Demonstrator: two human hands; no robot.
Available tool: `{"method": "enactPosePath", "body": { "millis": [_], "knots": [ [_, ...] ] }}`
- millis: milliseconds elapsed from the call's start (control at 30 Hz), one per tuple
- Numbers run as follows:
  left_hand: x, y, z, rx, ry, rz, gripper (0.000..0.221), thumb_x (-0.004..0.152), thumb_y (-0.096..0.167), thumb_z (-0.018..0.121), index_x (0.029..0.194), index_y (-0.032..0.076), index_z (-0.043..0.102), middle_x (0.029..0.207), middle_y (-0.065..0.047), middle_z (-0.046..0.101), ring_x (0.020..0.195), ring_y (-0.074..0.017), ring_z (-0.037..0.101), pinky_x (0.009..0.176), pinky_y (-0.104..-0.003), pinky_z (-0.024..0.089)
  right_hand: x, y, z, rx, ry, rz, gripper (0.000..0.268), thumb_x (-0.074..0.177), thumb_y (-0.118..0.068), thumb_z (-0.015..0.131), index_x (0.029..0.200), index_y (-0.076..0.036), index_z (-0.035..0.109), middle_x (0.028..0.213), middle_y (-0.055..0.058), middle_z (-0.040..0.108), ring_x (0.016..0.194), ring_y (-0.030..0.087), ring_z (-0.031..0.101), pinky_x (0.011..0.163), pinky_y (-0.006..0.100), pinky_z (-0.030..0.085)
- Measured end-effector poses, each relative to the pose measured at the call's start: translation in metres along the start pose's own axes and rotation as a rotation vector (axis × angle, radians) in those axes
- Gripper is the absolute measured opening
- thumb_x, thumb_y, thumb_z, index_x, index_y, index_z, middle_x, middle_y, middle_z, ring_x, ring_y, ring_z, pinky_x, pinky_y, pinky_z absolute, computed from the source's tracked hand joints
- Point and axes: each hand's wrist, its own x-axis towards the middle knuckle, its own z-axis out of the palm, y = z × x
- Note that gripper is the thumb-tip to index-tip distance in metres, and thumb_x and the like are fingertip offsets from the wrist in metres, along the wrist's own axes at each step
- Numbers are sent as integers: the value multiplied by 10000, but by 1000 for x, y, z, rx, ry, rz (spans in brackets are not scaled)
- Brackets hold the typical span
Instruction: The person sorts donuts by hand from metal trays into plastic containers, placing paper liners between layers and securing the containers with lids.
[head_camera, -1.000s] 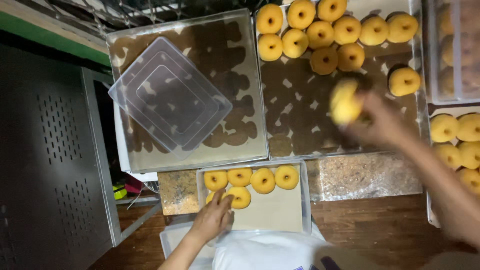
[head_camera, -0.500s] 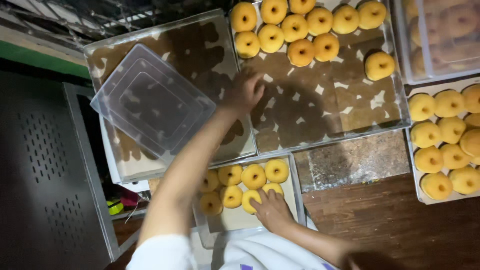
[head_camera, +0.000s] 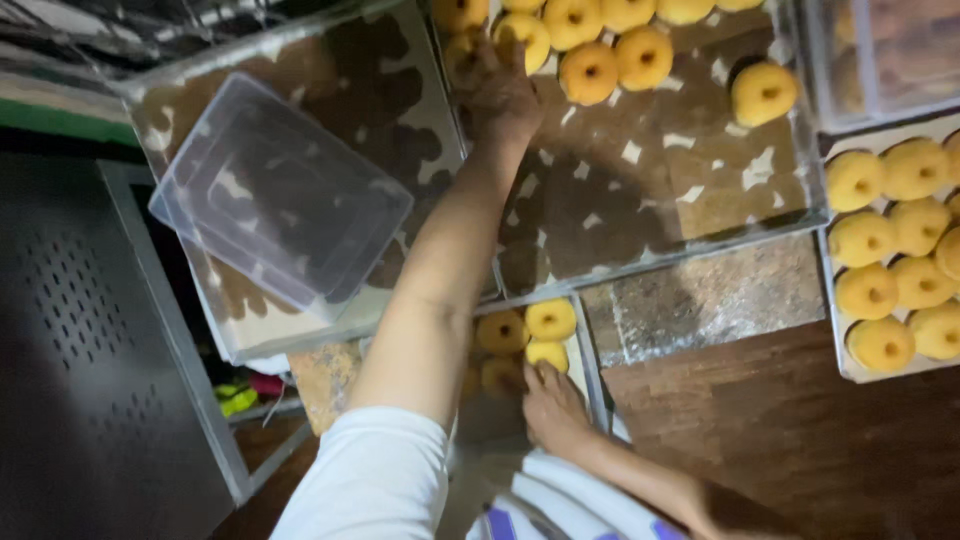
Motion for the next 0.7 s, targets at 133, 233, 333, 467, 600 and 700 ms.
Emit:
{"method": "enactPosePath", "body": {
  "millis": [133,233,333,467,600,700],
  "knots": [
    [8,-17,18,-12,598,157,699,849,421,763,1452,295,431,1403,-123,410,1152,-396,546,929,-481,531,3,3,-12,19,107,15,393,630,-253,795,941,-13,790,1423,198,497,1184,420,493,937,466,528],
    [16,-25,31,136,551,177,708,826,574,699,1416,301,417,1442,-168,354,1215,-458,464,840,-578,528,-2,1,-19,27,95,11,388,699,-318,731,1036,-127,752,1540,167,422,1243,406,434,918,479,502],
    [19,-30,35,204,638,276,655,877,517,729,1387,240,426,1402,-186,345,1246,-516,451,963,-669,465,-2,1,-31,53,-32,32,463,825,-373,708,1240,-179,639,1581,167,349,1302,434,399,925,519,515],
    [16,-21,27,132,288,288,722,913,432,760,1506,320,364,1578,-193,187,1447,-506,217,1044,-673,463,0,5,-37,39,-12,-3,453,853,-407,711,1257,-214,640,1531,114,403,1246,394,434,789,511,578],
    [22,-8,18,164,178,187,821,874,527,774,1519,322,310,1571,-153,215,1381,-438,307,967,-598,502,1,7,-42,-126,-150,25,339,875,-431,688,1160,-251,722,1592,106,374,1210,361,461,799,431,547],
    [26,-6,15,83,-20,134,775,1010,334,552,1640,252,108,1676,-154,-7,1495,-508,-76,1181,-643,331,-6,19,-29,-154,127,30,440,768,-433,694,1173,-262,686,1434,115,536,1006,343,526,660,442,521]
  ]
}}
